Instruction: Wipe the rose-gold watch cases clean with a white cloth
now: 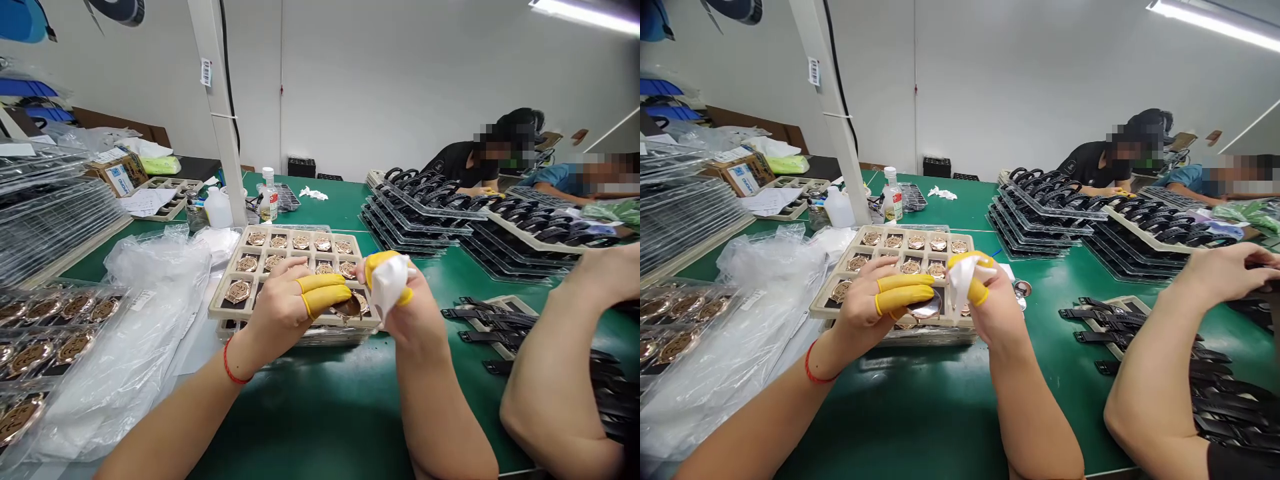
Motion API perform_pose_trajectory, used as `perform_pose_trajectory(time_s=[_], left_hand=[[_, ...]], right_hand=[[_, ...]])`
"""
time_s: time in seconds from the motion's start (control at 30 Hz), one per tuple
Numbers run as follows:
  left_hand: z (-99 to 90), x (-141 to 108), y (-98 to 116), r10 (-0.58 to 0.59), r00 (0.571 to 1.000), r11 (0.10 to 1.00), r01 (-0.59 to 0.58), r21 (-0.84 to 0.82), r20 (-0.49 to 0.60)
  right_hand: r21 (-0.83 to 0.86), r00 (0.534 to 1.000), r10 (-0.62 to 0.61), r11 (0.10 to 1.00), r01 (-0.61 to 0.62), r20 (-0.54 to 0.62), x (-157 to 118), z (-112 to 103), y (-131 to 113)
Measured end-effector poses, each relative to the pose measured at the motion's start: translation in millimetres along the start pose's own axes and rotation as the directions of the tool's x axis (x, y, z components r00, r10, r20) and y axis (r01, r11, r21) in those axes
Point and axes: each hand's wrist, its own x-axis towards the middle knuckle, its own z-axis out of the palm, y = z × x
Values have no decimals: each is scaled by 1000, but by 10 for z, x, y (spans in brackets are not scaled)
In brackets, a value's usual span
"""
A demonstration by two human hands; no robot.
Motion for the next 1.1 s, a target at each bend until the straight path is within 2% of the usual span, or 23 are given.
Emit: perform_pose_trajectory(time_s=[0.13, 0.23, 0.3, 0.37, 0.43, 0.5, 0.57, 0.67, 0.77, 0.87, 1.0, 1.07, 1.1], left_hand=[[-50, -21, -7, 54, 998, 994, -51, 100, -24], [-76, -28, 14, 63, 996, 997, -60, 42, -67], [-69, -30, 58, -66, 990, 992, 52, -115, -128], [-46, -29, 111, -301, 946, 907, 245, -344, -121], [-21, -24, 149, -507, 862, 735, 428, -526, -7], [-6, -18, 161, -576, 807, 603, 527, -598, 130], [-10, -17, 150, -554, 807, 579, 551, -601, 205], [-47, -23, 122, -492, 819, 582, 562, -588, 295], [-93, -17, 101, -494, 778, 530, 623, -575, 388], [-115, 13, 91, -506, 738, 407, 660, -632, 446], [-104, 52, 75, -496, 674, 158, 690, -707, 547], [-80, 54, 72, -506, 675, 102, 666, -739, 538], [-64, 47, 74, -526, 685, 111, 643, -758, 504]], right_hand=[[-195, 967, 17, 980, 34, 256, -112, -6, -52], [-234, 956, 29, 971, 42, 292, -89, -42, -35], [-236, 973, 35, 972, 20, 229, -24, -88, -4], [-162, 988, 49, 986, -25, 145, 37, -115, 34], [-61, 990, 78, 996, -71, 115, 61, -101, 67], [-52, 985, 99, 994, -93, 138, 45, -50, 88], [-129, 978, 93, 989, -70, 186, 5, 12, 101], [-262, 977, -8, 963, 65, 212, -58, 71, 118], [-350, 978, -108, 922, 165, 178, -94, 76, 135], [-330, 988, -45, 940, 92, 149, -91, 58, 146], [-230, 969, 98, 972, -45, 225, -68, 55, 179], [-152, 963, 112, 985, -75, 247, -66, 83, 214], [-111, 963, 113, 990, -88, 246, -68, 105, 235]])
